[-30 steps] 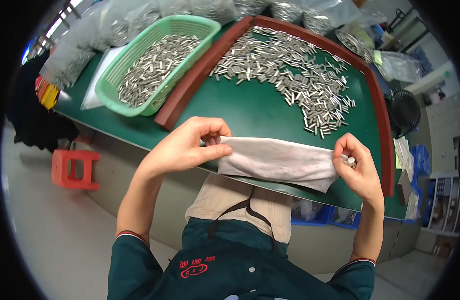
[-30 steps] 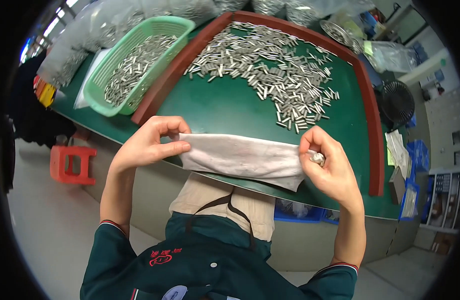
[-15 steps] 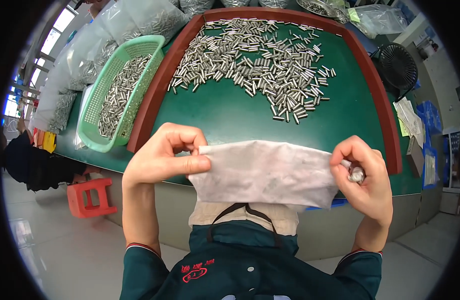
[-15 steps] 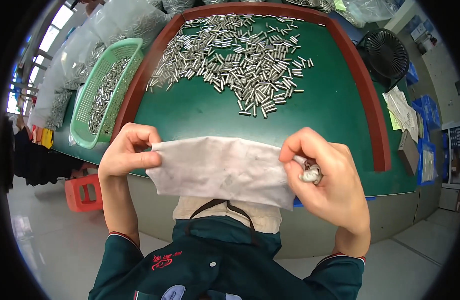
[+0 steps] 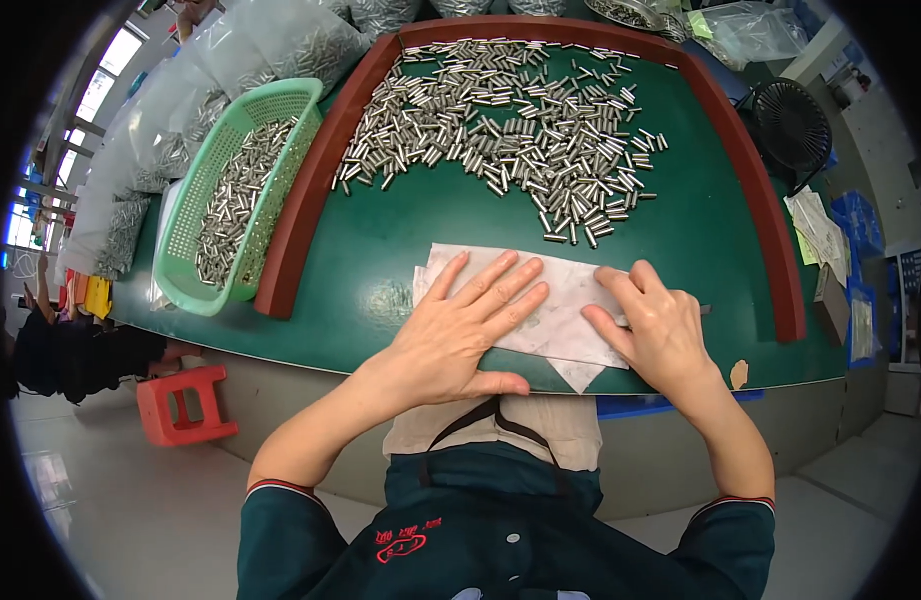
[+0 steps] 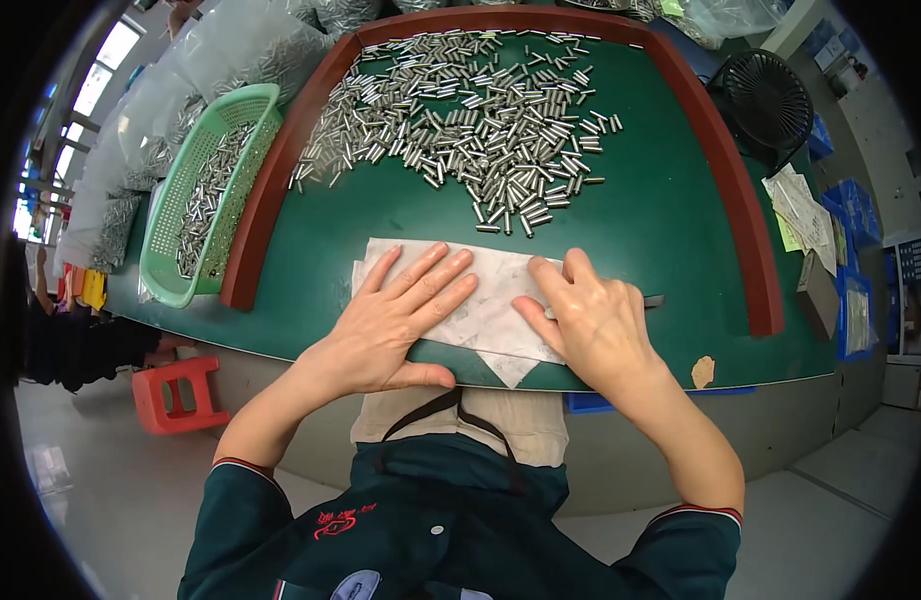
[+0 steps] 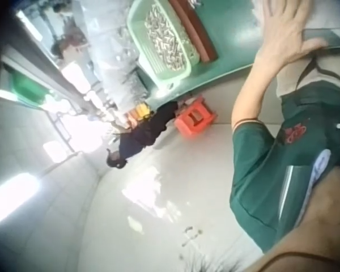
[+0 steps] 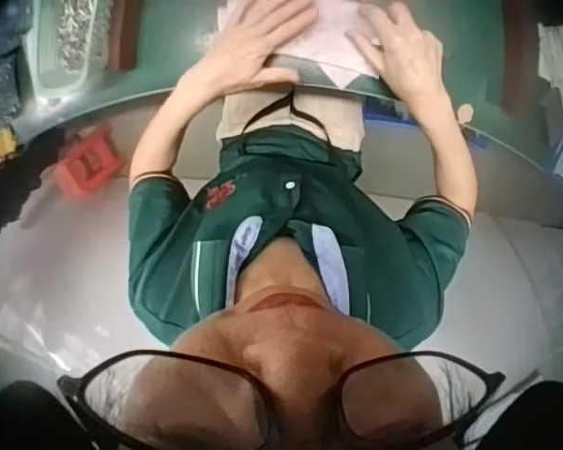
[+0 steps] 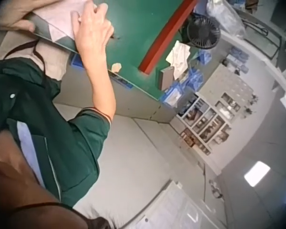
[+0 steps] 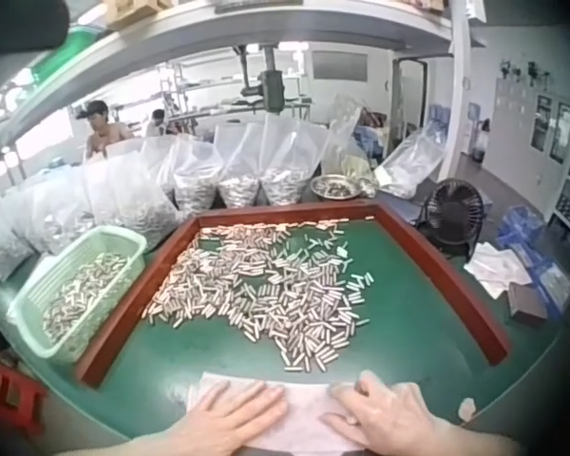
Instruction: Inspect and sort small metal pins using a hand tool at a workstation.
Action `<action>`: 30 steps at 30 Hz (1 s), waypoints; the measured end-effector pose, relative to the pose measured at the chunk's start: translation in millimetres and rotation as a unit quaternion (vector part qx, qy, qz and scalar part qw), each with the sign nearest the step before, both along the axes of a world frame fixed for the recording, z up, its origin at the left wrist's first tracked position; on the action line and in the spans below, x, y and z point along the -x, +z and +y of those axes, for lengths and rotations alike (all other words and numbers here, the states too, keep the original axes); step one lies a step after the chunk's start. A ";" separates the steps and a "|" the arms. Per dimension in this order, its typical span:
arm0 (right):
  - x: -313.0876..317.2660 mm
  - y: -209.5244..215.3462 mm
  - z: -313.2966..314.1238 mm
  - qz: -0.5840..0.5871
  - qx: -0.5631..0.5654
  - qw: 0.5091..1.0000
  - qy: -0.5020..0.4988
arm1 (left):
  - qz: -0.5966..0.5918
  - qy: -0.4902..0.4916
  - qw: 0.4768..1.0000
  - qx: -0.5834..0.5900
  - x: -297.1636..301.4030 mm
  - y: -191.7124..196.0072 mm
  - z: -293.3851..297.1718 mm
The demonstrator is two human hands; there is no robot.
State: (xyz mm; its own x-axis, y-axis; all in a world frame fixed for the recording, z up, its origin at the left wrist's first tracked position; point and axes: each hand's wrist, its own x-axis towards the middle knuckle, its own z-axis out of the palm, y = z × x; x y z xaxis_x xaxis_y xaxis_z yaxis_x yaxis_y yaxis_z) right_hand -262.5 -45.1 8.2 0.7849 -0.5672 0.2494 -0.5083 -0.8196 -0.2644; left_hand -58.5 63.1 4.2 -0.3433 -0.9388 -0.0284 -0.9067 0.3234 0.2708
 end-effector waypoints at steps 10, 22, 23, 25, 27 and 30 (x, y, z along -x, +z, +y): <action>-8.5 3.7 -19.8 -0.060 -0.007 0.998 0.010 | -0.037 0.115 0.988 0.101 -24.1 22.1 -9.3; -87.6 34.0 -71.9 -0.532 -0.176 0.828 0.012 | 0.021 0.063 0.973 0.222 -49.4 2.5 -98.1; -87.8 30.9 -67.3 -0.526 -0.191 0.829 0.017 | 0.024 0.063 0.974 0.218 -51.1 0.3 -96.9; -84.9 20.0 -63.2 -0.530 -0.140 0.835 0.040 | 0.034 0.071 0.974 0.214 -54.0 -0.7 -96.7; -79.2 13.9 -57.8 -0.527 -0.150 0.835 0.048 | 0.040 0.081 0.970 0.225 -55.1 -2.6 -98.3; -80.8 15.3 -53.4 -0.522 -0.165 0.834 0.067 | 0.037 0.091 0.973 0.211 -58.1 -2.8 -98.5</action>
State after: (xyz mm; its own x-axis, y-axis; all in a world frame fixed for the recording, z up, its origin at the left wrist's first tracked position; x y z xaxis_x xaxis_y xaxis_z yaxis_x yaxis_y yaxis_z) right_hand -181.7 -98.5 23.6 0.2997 -0.6655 0.6836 0.2304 -0.6448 -0.7288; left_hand -0.4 -35.4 1.4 -0.1568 -0.9070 0.3907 -0.9423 0.2559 0.2159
